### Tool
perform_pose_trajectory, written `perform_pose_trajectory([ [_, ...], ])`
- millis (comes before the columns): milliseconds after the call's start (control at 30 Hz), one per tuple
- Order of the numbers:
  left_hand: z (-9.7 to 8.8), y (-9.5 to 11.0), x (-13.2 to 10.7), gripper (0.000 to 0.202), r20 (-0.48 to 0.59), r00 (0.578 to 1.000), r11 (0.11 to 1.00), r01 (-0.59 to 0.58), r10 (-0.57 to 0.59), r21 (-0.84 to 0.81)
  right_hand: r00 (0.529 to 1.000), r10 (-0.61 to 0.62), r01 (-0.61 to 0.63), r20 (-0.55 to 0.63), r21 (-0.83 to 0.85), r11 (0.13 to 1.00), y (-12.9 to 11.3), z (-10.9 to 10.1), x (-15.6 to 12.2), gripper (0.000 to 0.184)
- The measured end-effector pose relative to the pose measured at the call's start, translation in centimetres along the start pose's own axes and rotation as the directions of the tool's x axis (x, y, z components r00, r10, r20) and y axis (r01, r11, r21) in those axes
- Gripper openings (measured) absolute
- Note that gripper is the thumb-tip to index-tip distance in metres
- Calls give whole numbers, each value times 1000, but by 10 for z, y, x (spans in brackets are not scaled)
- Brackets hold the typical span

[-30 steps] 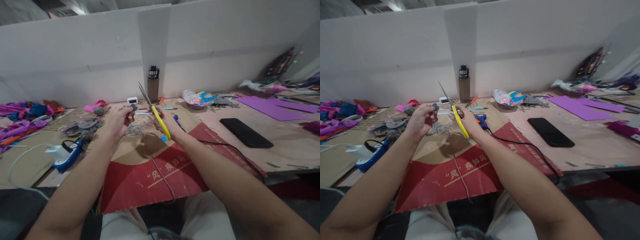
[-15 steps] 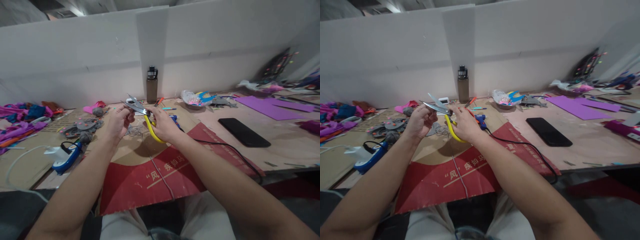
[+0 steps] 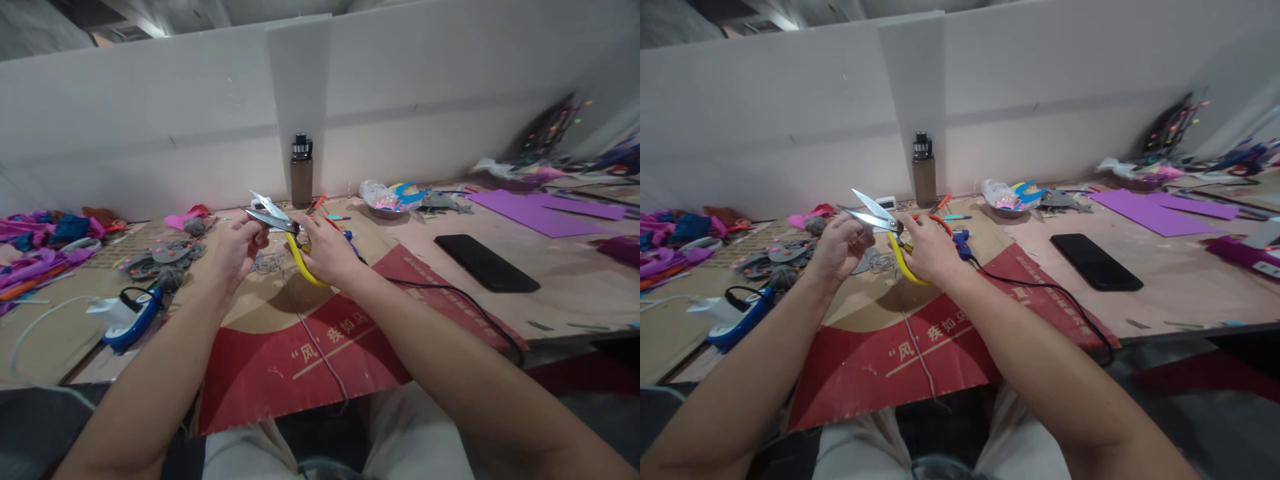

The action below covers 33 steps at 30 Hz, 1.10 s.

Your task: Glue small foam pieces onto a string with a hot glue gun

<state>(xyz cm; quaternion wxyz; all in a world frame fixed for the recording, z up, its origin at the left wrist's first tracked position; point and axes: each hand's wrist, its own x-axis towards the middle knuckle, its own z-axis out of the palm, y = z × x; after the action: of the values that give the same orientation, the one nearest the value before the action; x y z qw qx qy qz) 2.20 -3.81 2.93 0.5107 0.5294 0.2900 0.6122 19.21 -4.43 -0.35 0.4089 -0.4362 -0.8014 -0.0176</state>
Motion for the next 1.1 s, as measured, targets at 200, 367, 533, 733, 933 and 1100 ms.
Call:
perform_pose_trajectory([
  [200,-2,-1,2,11,26,1000,1000,-1,1,-8,1000,22,-22,9,-58,998,-2,0,0,44],
  [367,-3,0,2,12,57,998,1000,-2,4,-21,999,32,-30,16,-74,997,-2,0,0,44],
  [533,-4,0,1,10,50,999,1000,13,-12,-24,999,40,-40,14,-46,998,-3,0,-1,46],
  [733,-8,-2,4,13,-9,999,999,36,-36,26,996,82,-88,37,211,974,2,2,3,37],
  [933,-9,-1,4,12,-78,997,999,17,-13,48,1000,-2,-2,13,309,951,7,8,4,43],
  [1100,-9,-2,5,7,-63,998,1000,14,-15,-12,998,-33,21,54,220,975,2,10,-1,50],
])
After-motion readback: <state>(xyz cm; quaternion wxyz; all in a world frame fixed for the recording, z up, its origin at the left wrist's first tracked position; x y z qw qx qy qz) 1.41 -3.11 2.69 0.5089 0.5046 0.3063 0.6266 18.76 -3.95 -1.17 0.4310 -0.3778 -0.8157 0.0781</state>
